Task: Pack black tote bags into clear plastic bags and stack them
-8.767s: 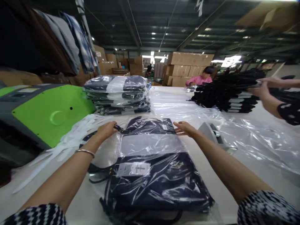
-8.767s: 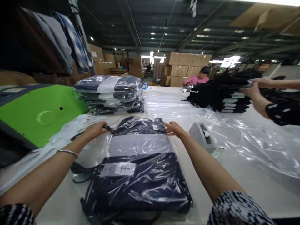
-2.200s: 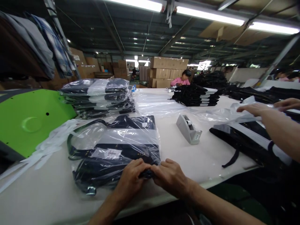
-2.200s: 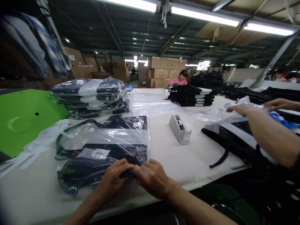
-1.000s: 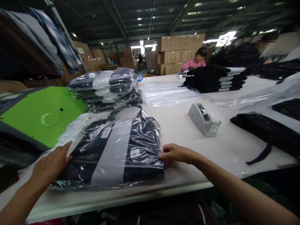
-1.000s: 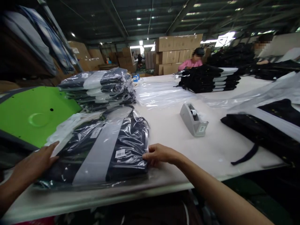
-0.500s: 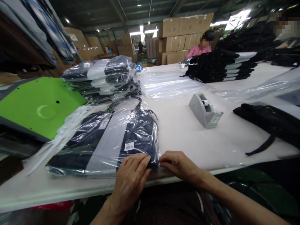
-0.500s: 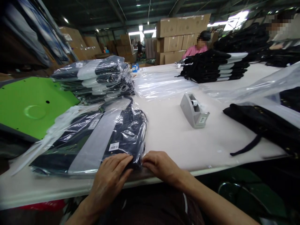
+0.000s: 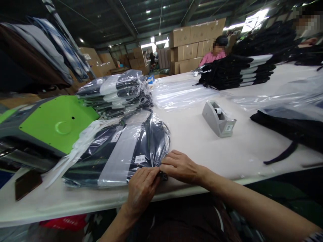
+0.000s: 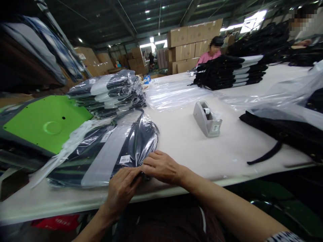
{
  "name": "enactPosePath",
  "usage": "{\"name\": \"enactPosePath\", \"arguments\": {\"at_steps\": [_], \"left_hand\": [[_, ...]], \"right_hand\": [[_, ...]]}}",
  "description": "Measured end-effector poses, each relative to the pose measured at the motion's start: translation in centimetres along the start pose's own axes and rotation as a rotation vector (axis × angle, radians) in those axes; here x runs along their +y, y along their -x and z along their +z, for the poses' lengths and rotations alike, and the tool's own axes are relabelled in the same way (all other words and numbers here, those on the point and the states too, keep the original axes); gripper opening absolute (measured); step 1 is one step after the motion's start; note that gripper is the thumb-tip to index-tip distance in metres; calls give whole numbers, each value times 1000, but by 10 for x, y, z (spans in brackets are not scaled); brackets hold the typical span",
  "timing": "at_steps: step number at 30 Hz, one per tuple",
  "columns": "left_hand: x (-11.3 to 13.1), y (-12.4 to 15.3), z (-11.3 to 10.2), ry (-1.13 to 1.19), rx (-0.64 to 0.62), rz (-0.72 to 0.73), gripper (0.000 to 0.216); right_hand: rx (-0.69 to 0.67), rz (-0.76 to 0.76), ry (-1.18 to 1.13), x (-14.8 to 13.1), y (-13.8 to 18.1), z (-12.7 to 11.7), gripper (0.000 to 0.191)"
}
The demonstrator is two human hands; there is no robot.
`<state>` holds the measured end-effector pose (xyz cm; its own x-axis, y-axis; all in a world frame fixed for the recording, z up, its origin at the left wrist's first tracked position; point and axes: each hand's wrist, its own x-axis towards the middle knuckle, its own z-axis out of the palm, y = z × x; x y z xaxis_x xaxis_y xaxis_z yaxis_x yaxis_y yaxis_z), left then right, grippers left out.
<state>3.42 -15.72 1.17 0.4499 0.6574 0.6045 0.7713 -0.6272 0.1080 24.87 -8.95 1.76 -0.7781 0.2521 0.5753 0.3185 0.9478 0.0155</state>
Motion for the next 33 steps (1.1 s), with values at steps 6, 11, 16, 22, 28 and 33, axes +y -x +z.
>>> {"name": "enactPosePath", "arguments": {"at_steps": [6, 11, 16, 22, 28, 33], "left_hand": [[3, 16, 11, -13, 3, -22, 27], [-1, 26, 7, -76, -100, 88, 39], [-4, 26, 5, -131, -179, 116, 40], [-13, 19, 0, -183, -228, 185, 39], [-20, 0, -9, -353, -360, 396, 40], [-28, -14, -12, -251, -308, 376, 34]], "right_hand": [[-55, -167, 121, 8, -1, 16, 24], [-288, -86, -7, 11, 5, 14, 15], [-364, -54, -101, 12, 11, 2, 15], [-223, -3, -136, 9, 17, 20, 16], [-258, 97, -312, 3, 20, 11, 37], [-92, 166, -451, -7, 25, 17, 55]]}}
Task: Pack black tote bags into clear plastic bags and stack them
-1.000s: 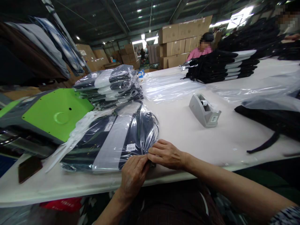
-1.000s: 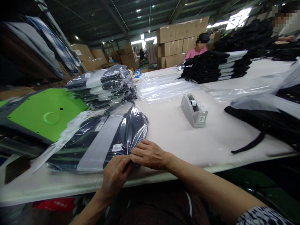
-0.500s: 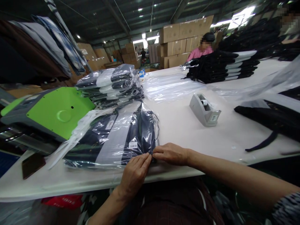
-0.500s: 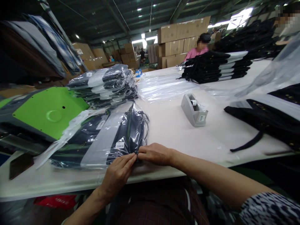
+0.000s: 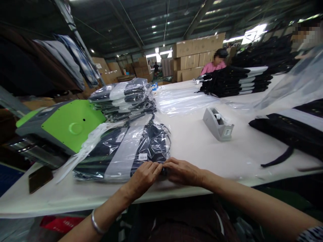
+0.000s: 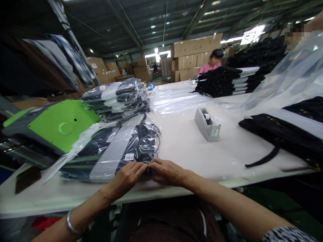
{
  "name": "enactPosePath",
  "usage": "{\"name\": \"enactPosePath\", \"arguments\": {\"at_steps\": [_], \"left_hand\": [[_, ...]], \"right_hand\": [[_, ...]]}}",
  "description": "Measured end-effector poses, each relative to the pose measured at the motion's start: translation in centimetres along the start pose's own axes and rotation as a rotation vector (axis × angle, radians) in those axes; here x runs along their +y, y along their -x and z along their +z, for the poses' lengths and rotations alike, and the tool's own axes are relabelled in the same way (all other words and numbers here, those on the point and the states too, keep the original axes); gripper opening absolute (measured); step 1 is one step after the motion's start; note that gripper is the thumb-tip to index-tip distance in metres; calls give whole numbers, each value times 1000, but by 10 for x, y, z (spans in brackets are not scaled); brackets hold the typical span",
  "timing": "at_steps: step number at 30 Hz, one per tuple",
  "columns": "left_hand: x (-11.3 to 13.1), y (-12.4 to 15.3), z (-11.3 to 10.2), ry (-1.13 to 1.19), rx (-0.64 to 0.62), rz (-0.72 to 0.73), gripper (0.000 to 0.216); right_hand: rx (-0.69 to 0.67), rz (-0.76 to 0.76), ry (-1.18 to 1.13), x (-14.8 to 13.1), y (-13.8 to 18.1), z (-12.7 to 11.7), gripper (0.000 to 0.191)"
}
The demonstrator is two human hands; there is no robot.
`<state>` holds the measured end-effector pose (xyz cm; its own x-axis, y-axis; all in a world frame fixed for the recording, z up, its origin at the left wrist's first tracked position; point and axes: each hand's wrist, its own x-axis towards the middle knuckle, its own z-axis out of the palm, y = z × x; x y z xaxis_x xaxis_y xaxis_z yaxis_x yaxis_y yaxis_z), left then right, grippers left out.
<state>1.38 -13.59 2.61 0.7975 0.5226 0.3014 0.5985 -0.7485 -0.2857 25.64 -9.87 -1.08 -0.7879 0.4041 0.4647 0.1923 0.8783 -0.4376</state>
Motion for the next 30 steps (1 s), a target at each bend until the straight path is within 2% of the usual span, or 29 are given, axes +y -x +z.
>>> {"name": "enactPosePath", "arguments": {"at_steps": [3, 5, 7, 11, 15, 20, 23, 26, 28, 30], "left_hand": [[-12, 3, -11, 203, 93, -135, 45], [-20, 6, -23, 294, 142, -224, 49], [-26, 9, -36, 303, 199, -290, 48], [-23, 13, -51, 127, 247, -350, 42], [-12, 13, -44, -86, 351, -401, 37], [-7, 9, -32, -28, 406, -450, 20], [-3, 7, -28, 2, 443, -429, 13], [-1, 9, -22, 5, 490, -398, 15], [-2, 14, -16, 4, 497, -363, 17], [-5, 19, -8, 3, 496, -305, 17]], "right_hand": [[188, -14, 42, -1, -10, 9, 57], [325, -27, 114, -2, -26, 10, 43], [408, -53, 158, -4, -46, 3, 31], [368, -111, 177, -10, -79, -16, 21], [302, -81, 168, -12, -90, -19, 17], [305, -18, 64, -15, -88, -5, 17], [256, 45, -30, -22, -78, -8, 20], [254, 143, -104, -19, -52, -35, 36], [387, 286, -64, -8, -23, -70, 35], [602, 498, 85, 11, 12, -115, 22]]}}
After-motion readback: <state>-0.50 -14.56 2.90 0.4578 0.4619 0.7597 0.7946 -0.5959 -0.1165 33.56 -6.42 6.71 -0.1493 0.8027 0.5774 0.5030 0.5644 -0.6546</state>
